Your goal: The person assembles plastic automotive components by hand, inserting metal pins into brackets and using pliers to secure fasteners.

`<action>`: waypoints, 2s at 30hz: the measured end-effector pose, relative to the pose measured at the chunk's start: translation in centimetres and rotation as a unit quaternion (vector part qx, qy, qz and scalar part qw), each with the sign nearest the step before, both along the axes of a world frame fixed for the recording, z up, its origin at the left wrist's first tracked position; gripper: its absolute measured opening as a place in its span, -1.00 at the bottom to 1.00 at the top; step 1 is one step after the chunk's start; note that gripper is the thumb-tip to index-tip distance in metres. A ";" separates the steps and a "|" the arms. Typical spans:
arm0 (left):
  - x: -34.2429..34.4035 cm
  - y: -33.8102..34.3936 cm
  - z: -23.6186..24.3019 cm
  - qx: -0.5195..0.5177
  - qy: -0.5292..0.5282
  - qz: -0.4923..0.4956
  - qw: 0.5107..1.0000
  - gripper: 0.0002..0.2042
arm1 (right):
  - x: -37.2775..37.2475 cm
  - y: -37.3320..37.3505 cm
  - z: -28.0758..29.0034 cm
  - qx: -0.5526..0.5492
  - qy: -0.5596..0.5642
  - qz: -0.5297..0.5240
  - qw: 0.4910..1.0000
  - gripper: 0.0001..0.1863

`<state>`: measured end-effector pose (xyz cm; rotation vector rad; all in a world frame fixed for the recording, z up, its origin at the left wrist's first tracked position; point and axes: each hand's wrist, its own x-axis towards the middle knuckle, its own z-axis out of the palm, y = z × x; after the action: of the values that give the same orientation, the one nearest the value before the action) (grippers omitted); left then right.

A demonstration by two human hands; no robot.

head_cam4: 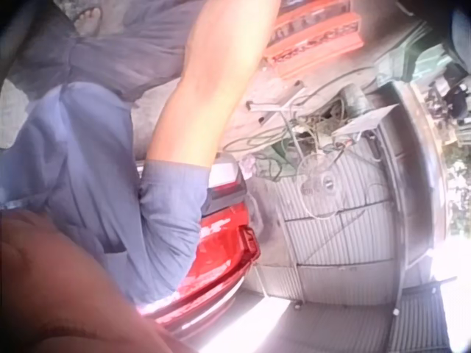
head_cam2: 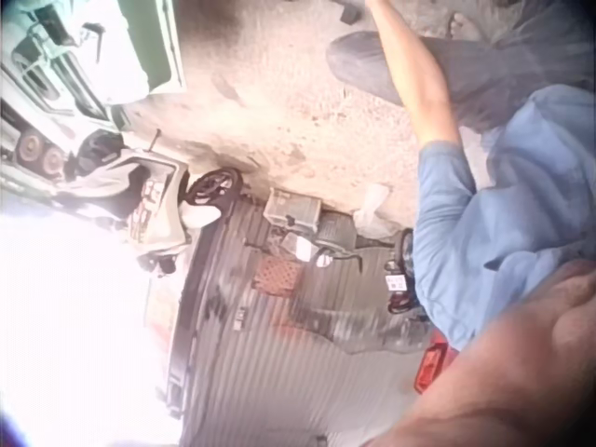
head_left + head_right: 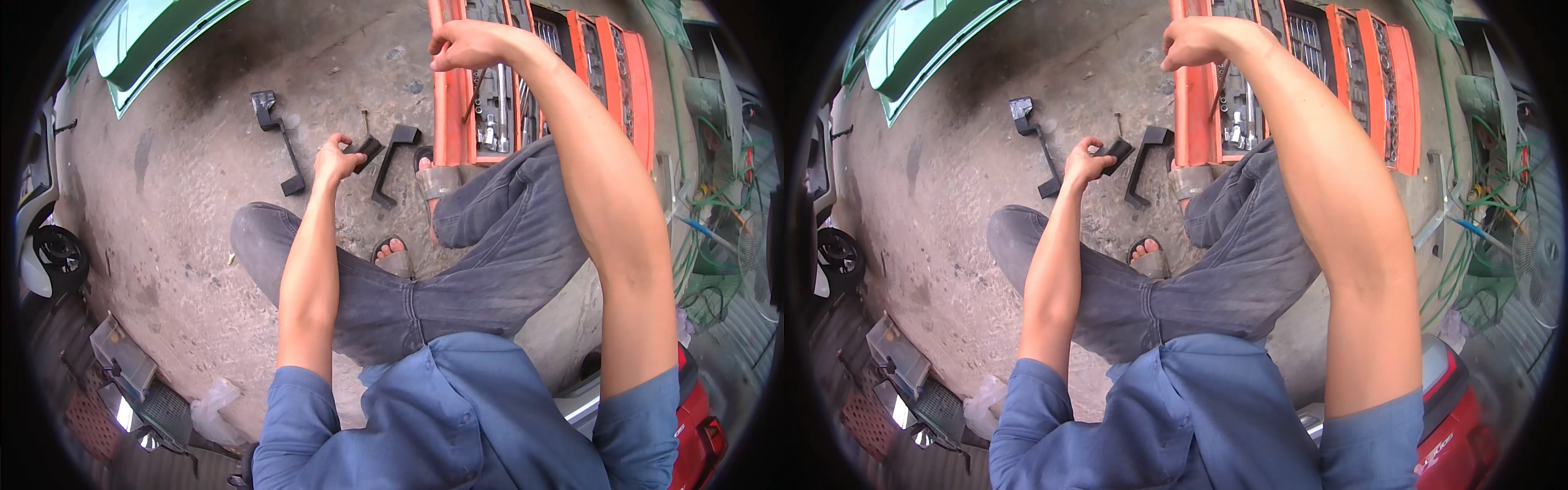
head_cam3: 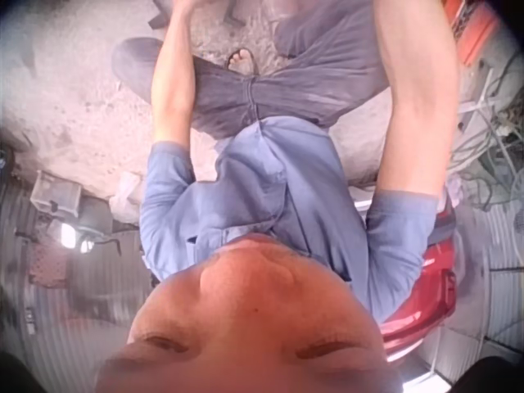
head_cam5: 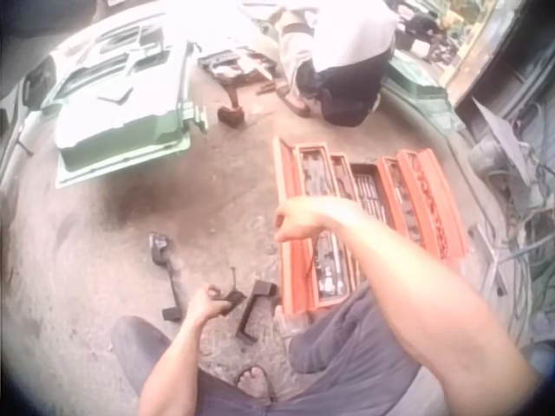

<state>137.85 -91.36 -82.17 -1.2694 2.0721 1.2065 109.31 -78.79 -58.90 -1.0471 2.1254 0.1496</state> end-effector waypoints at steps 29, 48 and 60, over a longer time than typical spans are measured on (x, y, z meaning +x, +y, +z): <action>-0.9 8.0 -1.2 -0.052 -0.052 -0.147 0.986 -0.74 | -0.3 -1.4 2.7 -0.299 -0.046 -0.019 0.953 -0.52; -4.6 0.3 15.7 0.513 0.450 0.281 0.675 -0.48 | 6.2 -1.3 2.8 -0.221 -0.317 -0.215 0.897 -0.46; -5.0 -1.7 16.6 0.481 0.477 0.382 0.629 -0.66 | 5.8 3.9 -10.3 0.023 -0.007 -0.296 0.955 -0.52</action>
<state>132.87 -93.08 -65.54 -0.9274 0.6612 3.2881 115.08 -74.88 -69.16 -0.3483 2.3127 -0.0985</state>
